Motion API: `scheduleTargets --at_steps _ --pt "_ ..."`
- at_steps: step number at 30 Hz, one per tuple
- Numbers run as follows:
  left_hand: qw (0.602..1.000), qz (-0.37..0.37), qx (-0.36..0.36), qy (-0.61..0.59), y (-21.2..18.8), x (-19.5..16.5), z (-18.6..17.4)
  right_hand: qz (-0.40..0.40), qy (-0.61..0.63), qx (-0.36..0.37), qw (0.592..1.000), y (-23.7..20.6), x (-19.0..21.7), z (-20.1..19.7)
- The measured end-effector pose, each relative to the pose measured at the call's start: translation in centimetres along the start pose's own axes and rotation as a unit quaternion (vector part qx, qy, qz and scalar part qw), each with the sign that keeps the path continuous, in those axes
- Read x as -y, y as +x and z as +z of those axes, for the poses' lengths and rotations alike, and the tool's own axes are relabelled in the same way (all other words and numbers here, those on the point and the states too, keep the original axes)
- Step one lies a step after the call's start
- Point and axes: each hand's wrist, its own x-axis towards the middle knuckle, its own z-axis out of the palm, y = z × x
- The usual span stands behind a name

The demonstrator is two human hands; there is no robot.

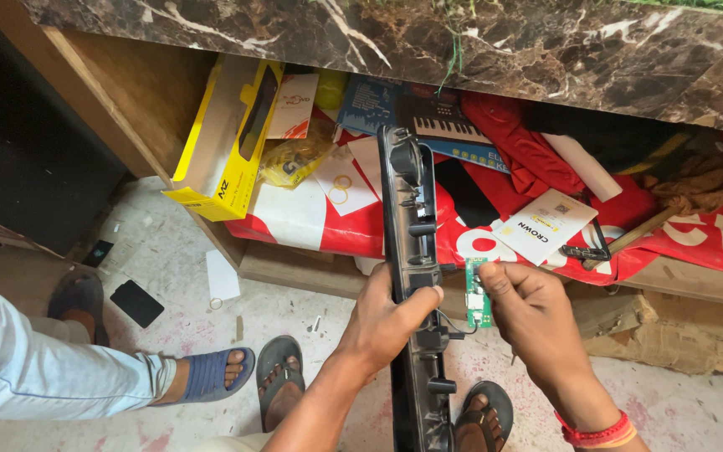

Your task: The person holds a black soundbar speaker, pries open its plastic casing, and separates the two housing halves to expose the internal components and a green circuit board. They disconnect a wire from the board, manipulate the board and its connections, then align the casing halves back together and press them closed.

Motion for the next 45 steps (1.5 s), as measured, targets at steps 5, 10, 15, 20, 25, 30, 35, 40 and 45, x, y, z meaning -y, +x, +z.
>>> scheduleTargets --at_steps 5,10,15,20,25,30,35,40,45 --pt "1.000 -0.015 0.006 -0.018 0.0 -0.1 -0.2 0.016 -0.008 0.015 1.000 0.0 0.7 0.4" --pt "0.991 -0.052 0.034 -0.115 0.3 0.2 -0.4 0.022 0.033 0.011 0.999 0.1 0.6 0.3" --pt "0.983 -0.090 0.055 -0.152 0.6 0.5 -0.6 0.079 0.197 0.037 0.976 0.3 0.4 -0.8" --pt "0.986 -0.088 0.058 -0.132 0.4 0.5 -0.5 0.106 0.285 0.067 0.950 0.3 0.2 -1.4" --pt "0.987 -0.099 0.078 -0.105 0.3 0.2 -0.2 0.145 0.354 0.086 0.920 0.4 -0.1 -1.4" --pt "0.987 -0.075 0.120 -0.073 0.1 -0.2 0.0 0.155 0.336 0.032 0.928 0.6 0.0 -1.1" --pt "0.992 -0.053 0.109 -0.043 0.0 0.0 0.4 0.138 0.311 0.009 0.940 0.4 0.4 -0.9" --pt "0.994 -0.040 0.091 -0.043 0.0 0.3 0.1 0.109 0.257 -0.022 0.960 0.4 0.7 -1.0" --pt "0.993 -0.063 0.089 -0.054 0.2 0.2 0.0 0.044 0.150 -0.055 0.986 0.4 0.6 -1.4"
